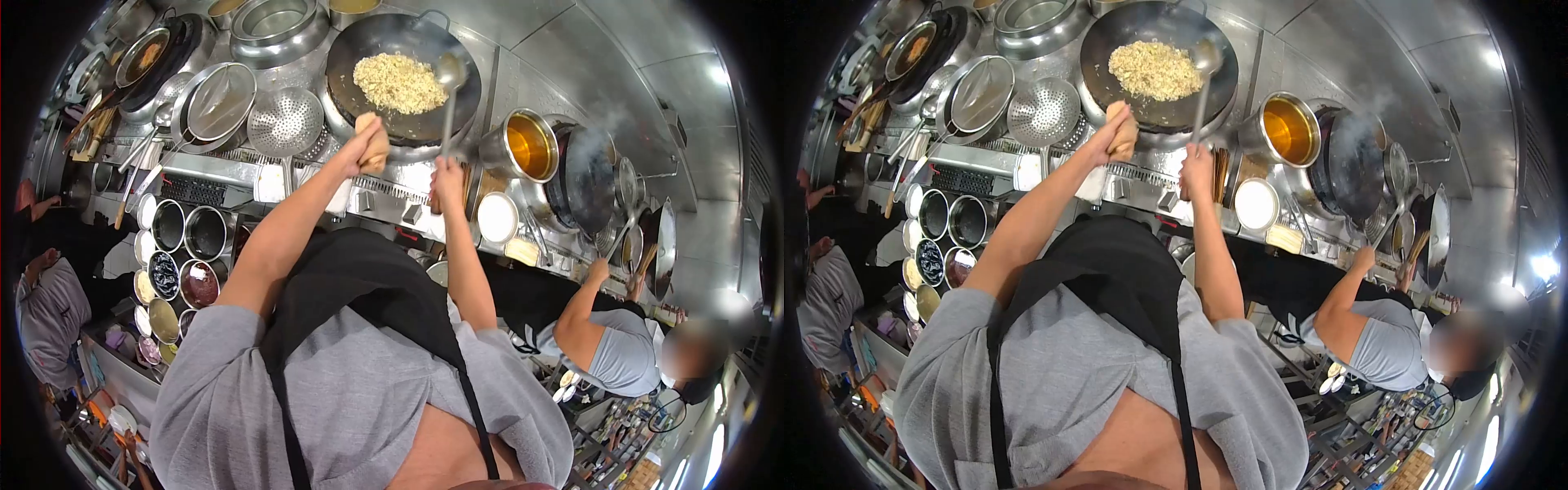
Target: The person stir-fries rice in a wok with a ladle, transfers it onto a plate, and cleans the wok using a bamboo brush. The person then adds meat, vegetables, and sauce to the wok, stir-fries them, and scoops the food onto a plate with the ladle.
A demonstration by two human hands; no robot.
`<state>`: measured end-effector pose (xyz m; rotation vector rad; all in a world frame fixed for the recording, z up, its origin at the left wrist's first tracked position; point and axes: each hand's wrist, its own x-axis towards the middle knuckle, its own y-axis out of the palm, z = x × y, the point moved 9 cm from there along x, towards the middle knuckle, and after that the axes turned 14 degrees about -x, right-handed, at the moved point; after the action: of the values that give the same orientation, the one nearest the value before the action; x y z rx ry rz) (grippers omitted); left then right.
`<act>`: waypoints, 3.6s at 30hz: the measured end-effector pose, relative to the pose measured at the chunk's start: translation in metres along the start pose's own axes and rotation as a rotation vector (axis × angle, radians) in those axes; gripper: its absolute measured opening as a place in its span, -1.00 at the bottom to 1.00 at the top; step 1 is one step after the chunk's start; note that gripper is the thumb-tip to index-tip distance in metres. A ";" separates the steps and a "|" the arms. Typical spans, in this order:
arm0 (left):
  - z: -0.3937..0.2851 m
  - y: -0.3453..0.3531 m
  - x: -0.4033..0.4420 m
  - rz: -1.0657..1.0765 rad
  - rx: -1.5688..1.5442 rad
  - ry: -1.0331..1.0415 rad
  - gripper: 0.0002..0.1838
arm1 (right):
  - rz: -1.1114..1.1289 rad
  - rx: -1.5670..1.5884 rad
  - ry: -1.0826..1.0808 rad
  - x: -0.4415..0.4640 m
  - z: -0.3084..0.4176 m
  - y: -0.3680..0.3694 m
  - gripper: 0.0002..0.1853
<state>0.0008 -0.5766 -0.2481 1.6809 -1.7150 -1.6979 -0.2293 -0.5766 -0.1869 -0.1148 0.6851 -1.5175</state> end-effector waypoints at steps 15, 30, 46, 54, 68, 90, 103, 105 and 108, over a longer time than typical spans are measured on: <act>-0.002 0.006 -0.115 0.050 0.367 0.394 -0.25 | 0.079 -0.672 -0.341 0.012 0.053 0.042 -0.61; -0.018 0.091 -0.131 0.260 -0.174 0.328 -0.56 | 0.313 0.358 -0.443 -0.101 0.179 -0.005 -0.67; 0.028 0.005 -0.125 0.055 -0.200 0.038 -0.64 | 0.337 -0.134 -0.031 -0.024 0.076 0.016 -0.67; 0.015 -0.022 -0.058 -0.076 -0.270 0.066 -0.59 | 0.185 -0.891 -0.489 -0.014 0.054 0.003 -0.48; 0.000 -0.032 0.074 -0.415 -0.143 0.316 -0.62 | 0.322 -0.787 -0.351 -0.106 0.076 -0.039 -0.64; 0.017 0.055 -0.072 -0.262 -0.089 -0.040 -0.74 | 0.320 -0.996 -0.346 -0.110 0.097 -0.132 -0.55; 0.005 0.079 -0.090 -0.289 -0.207 -0.014 -0.76 | 0.620 -0.669 -0.065 -0.153 0.111 -0.154 -0.62; 0.010 0.025 -0.040 -0.192 -0.116 0.034 -0.80 | 0.411 -0.935 -0.434 -0.086 0.081 -0.122 -0.74; 0.031 -0.052 0.006 -0.159 -0.061 0.081 -0.85 | 0.116 -0.659 -0.590 -0.061 0.076 -0.105 -0.81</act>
<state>0.0033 -0.5481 -0.3014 1.8751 -1.5152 -1.7036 -0.2794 -0.5545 -0.0543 -0.9636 0.6655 -1.0168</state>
